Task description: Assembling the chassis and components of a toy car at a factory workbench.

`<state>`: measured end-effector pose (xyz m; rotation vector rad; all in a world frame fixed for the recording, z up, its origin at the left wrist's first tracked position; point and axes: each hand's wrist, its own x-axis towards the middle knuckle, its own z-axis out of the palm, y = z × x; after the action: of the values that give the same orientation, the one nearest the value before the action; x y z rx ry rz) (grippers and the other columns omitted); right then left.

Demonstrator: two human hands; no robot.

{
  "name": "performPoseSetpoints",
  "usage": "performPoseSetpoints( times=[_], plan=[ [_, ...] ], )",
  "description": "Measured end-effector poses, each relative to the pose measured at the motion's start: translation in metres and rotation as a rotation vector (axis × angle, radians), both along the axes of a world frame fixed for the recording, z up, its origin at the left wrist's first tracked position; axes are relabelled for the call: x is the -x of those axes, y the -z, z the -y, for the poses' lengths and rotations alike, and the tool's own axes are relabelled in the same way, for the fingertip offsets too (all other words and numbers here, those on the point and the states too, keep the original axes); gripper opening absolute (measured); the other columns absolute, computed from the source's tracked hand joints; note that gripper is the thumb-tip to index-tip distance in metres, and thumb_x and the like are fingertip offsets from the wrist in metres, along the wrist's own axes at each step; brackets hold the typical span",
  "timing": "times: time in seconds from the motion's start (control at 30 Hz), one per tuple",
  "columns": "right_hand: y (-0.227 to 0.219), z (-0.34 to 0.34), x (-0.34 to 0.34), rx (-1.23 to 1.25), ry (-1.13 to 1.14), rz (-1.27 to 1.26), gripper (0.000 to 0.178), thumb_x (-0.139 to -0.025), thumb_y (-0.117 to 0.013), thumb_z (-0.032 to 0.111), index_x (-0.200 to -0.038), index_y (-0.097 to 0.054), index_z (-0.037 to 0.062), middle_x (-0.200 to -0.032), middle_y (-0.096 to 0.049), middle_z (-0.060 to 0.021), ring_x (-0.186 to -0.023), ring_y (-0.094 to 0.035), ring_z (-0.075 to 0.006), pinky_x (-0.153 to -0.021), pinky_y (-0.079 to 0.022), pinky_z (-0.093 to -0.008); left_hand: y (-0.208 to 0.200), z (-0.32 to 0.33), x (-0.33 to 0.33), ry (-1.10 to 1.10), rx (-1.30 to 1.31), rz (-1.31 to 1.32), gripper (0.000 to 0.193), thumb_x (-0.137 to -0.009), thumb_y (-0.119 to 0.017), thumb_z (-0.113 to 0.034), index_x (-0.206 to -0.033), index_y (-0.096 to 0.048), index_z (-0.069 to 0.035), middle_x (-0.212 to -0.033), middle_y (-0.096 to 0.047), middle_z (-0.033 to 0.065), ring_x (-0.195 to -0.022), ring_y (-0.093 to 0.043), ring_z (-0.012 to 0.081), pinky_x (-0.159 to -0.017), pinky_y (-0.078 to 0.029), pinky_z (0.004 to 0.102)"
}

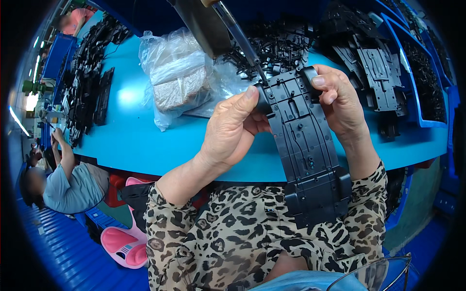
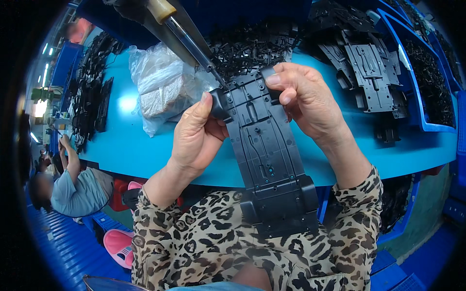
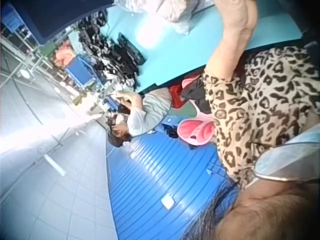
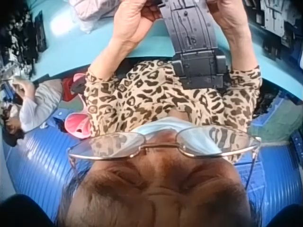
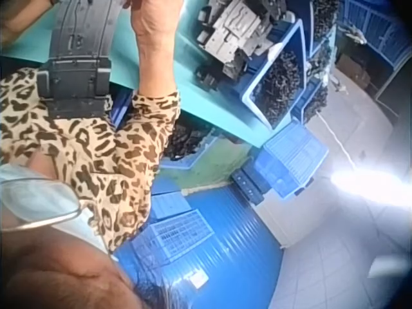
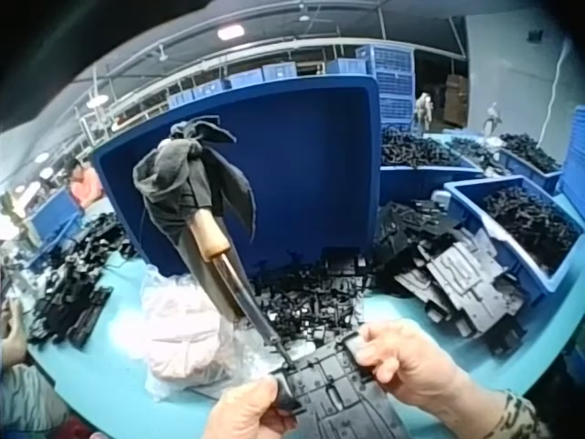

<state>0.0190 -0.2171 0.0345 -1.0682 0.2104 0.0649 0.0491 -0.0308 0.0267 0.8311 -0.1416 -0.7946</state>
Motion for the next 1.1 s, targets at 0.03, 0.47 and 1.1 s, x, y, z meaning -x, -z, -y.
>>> performPoseSetpoints(
  times=[0.03,0.47,1.1],
  plan=[
    [0.001,0.001,0.0,0.004,-0.027,0.014,0.011,-0.072,-0.055,0.016,-0.073,-0.053,0.0047,-0.052,-0.046,0.0061,-0.041,-0.042,-0.0009,-0.034,-0.033,-0.0136,0.0,-0.001,0.0,0.003,0.005,0.006,0.032,-0.086,-0.041,-0.03,-0.091,-0.055,-0.002,-0.086,-0.058,0.0057,-0.075,-0.055,0.0127,-0.07,-0.046,0.0291],
    [0.002,0.0,0.0,0.01,-0.067,0.06,0.013,-0.073,-0.053,0.015,-0.077,-0.053,0.0026,-0.058,-0.051,0.0028,-0.045,-0.047,-0.0012,-0.037,-0.037,-0.0139,-0.002,0.001,0.003,-0.054,-0.049,0.036,0.035,-0.084,-0.045,-0.033,-0.09,-0.055,0.001,-0.082,-0.058,0.0085,-0.068,-0.056,0.0143,-0.061,-0.046,0.0269],
    [0.008,-0.003,0.0,-0.025,-0.078,-0.038,0.007,-0.07,-0.056,0.011,-0.073,-0.051,0.0063,-0.056,-0.047,0.0064,-0.045,-0.042,0.0009,-0.04,-0.033,-0.0136,0.009,-0.007,0.007,-0.067,-0.061,0.0,0.029,-0.083,-0.047,-0.03,-0.09,-0.055,-0.003,-0.081,-0.058,0.0052,-0.069,-0.054,0.0119,-0.065,-0.045,0.0267]
  ],
)
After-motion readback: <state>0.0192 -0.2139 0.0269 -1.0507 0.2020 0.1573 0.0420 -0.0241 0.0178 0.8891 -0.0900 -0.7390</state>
